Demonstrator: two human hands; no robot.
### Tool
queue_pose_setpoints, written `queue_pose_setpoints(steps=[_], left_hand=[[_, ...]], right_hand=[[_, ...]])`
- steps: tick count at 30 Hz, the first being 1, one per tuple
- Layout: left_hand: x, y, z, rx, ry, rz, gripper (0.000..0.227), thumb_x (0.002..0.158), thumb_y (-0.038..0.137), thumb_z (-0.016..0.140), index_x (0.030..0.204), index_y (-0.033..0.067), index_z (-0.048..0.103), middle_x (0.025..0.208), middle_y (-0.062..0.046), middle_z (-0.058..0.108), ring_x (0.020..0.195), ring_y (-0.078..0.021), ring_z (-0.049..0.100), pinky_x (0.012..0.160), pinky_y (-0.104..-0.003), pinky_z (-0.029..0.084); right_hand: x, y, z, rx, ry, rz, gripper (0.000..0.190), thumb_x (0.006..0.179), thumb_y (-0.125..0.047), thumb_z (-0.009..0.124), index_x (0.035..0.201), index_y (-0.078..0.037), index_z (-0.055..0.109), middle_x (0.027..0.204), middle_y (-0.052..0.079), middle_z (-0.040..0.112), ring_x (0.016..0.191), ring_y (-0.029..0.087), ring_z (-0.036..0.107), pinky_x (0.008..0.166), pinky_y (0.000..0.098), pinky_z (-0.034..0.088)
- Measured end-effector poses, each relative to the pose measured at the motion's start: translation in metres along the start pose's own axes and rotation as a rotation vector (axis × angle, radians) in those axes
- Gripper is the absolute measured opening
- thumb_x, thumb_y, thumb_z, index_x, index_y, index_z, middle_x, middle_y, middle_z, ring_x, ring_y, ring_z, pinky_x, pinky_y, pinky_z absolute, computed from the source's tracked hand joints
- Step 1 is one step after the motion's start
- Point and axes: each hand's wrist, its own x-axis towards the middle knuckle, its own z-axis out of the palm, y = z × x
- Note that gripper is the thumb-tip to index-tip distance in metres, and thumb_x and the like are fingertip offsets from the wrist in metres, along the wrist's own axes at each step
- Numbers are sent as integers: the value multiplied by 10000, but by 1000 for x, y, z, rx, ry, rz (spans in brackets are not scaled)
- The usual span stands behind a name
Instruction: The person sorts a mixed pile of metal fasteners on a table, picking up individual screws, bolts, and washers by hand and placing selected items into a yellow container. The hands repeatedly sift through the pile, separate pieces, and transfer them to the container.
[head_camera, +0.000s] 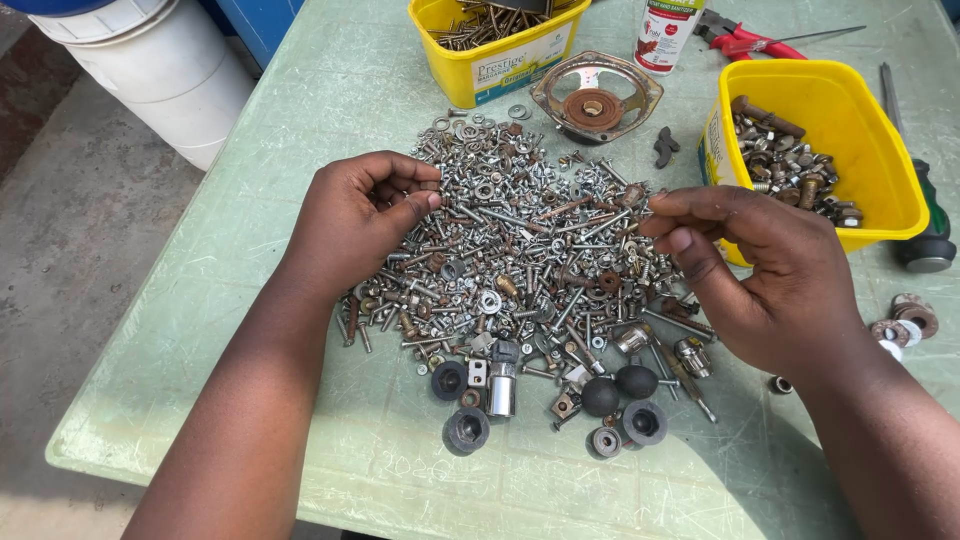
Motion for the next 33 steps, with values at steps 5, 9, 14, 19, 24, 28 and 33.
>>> queue_pose_setpoints(steps=[5, 9, 14, 19, 24, 28, 33], left_hand=[[-1, 0, -1, 1, -16, 14, 165, 911, 98, 778, 1075, 114, 772, 890, 36, 755, 715, -11, 569, 651, -184, 482], [-1, 1, -1, 30, -15, 22, 148, 916, 113, 781, 1064, 111, 778, 874, 39, 749, 711, -17, 561, 658, -187, 484], [-1, 0, -1, 32, -17, 15, 136, 922, 128, 787, 1058, 118, 778, 835, 48, 723, 693, -17, 543, 632, -189, 469], [-2, 3, -1, 33, -15, 0, 137, 920, 136, 794, 1055, 123, 775, 816, 49, 702, 687, -22, 525, 624, -193, 455], [-3, 6, -2, 28, -22, 1, 118, 921, 121, 780, 1038, 121, 775, 848, 43, 729, 703, -16, 549, 641, -190, 463], [-3, 6, -1, 32, -27, -14, 129, 918, 137, 789, 1045, 127, 777, 814, 53, 701, 682, -16, 517, 619, -191, 436], [-4, 8, -2, 32, -34, -11, 118, 930, 148, 785, 1046, 127, 775, 826, 51, 705, 694, -16, 523, 630, -192, 447]], right_hand=[[-3, 10, 0, 118, 71, 56, 209, 1045, 33, 598, 1244, 81, 638, 1063, 174, 733, 875, 196, 720, 850, 287, 600], [-3, 15, -2, 143, 83, 72, 199, 1048, 50, 597, 1236, 102, 636, 1056, 192, 728, 877, 203, 720, 848, 285, 603], [-1, 13, -5, 100, 64, 62, 175, 1043, 48, 606, 1205, 70, 667, 1049, 164, 737, 869, 185, 724, 848, 280, 603], [-1, 18, -4, 229, 44, 157, 374, 1033, 46, 556, 1399, -4, 501, 1038, 178, 707, 796, 181, 688, 736, 279, 591], [0, 16, -7, 233, 105, 147, 347, 1073, 103, 476, 1400, -14, 472, 1033, 194, 694, 772, 179, 668, 719, 267, 587], [-1, 18, -7, 232, 90, 133, 309, 1085, 45, 495, 1389, -7, 491, 1045, 186, 696, 786, 170, 673, 726, 258, 574], [0, 15, -7, 254, 105, 137, 396, 1070, 85, 485, 1450, -8, 422, 1022, 236, 680, 786, 202, 674, 722, 282, 589]])
